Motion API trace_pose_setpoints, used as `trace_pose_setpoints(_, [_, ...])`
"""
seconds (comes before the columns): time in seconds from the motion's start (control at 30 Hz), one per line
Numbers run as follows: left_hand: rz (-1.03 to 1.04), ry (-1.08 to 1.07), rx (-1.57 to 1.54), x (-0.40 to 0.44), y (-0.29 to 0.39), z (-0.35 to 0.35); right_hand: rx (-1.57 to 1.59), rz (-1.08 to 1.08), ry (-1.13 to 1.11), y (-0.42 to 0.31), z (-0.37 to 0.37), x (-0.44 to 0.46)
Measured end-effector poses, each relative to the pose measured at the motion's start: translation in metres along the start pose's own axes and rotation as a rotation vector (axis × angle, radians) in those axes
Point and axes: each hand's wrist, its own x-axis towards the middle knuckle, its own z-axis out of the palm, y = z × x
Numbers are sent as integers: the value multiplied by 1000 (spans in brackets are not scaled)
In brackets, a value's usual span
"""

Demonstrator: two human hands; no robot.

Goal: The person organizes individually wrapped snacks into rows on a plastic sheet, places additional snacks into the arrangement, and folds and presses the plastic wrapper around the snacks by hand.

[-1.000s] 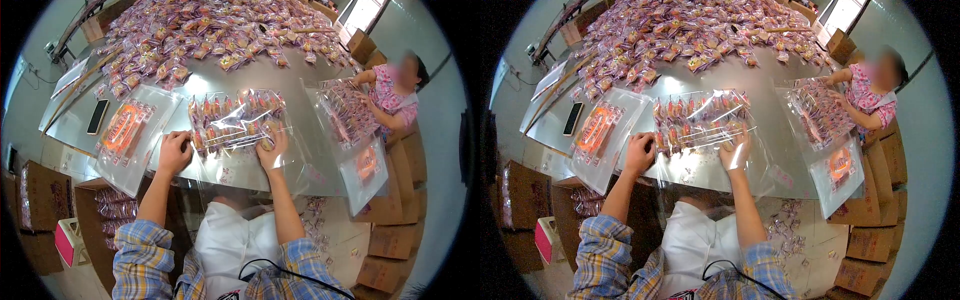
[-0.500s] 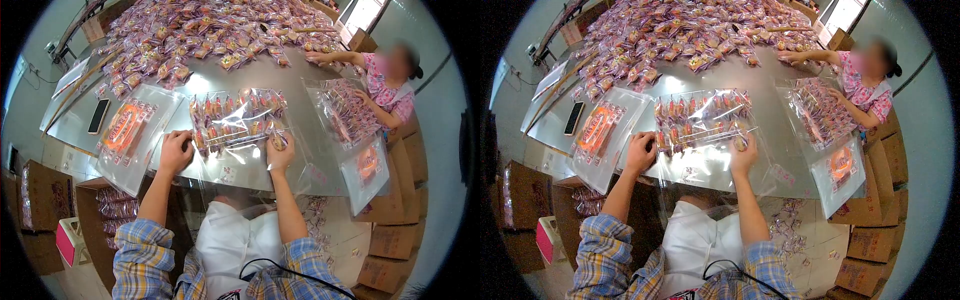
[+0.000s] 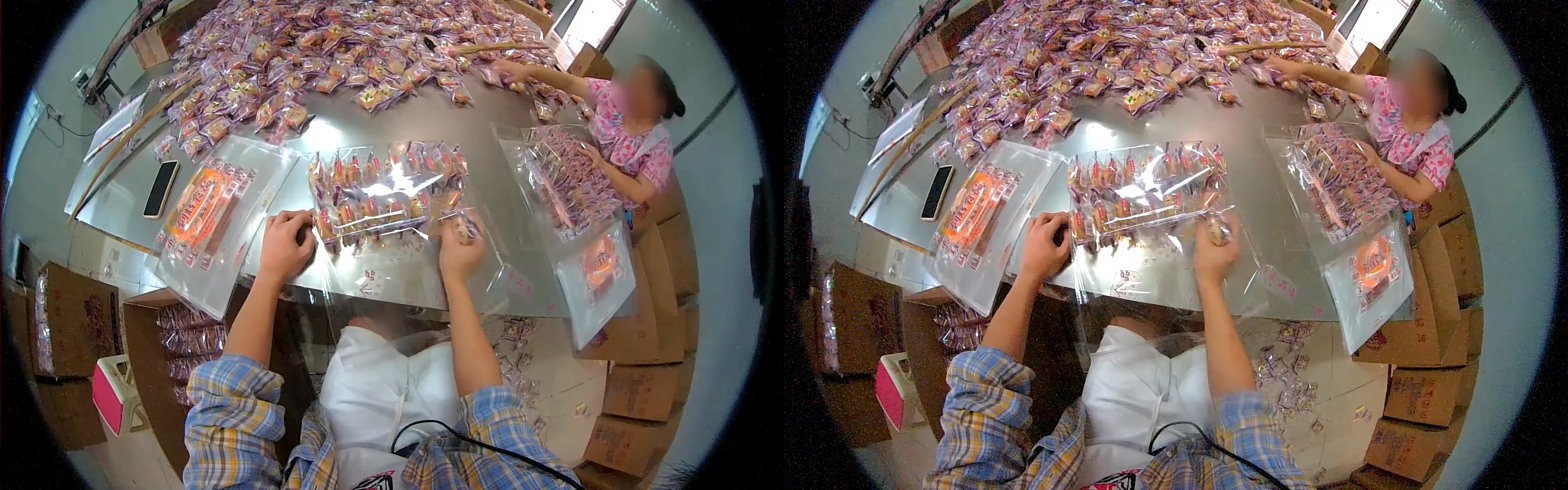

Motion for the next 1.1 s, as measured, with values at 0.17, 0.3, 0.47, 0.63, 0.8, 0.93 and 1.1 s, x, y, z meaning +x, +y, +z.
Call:
trace_pose_setpoints(0.17, [-2,-5,-1,0,0,-1,227,44,-122,-4,-5,-2])
trace_pose_setpoints(0.3, [-14,-6,3,0,1,-1,253,32,-296,8,-7,2])
trace_pose_setpoints(0.47, [-8,8,16,0,-1,1,403,74,-330,11,-6,1])
trace_pose_setpoints(0.63, [0,14,8,0,2,0,169,153,-182,25,2,4])
trace_pose_setpoints(0.8, [3,5,17,-1,0,0,179,136,-330,3,-13,7])
trace_pose_setpoints(0.93, [5,0,13,0,0,-1,514,365,-244,6,-8,12])
trace_pose_setpoints(1.1, [-4,-2,25,-2,-2,0,426,412,-293,7,-10,25])
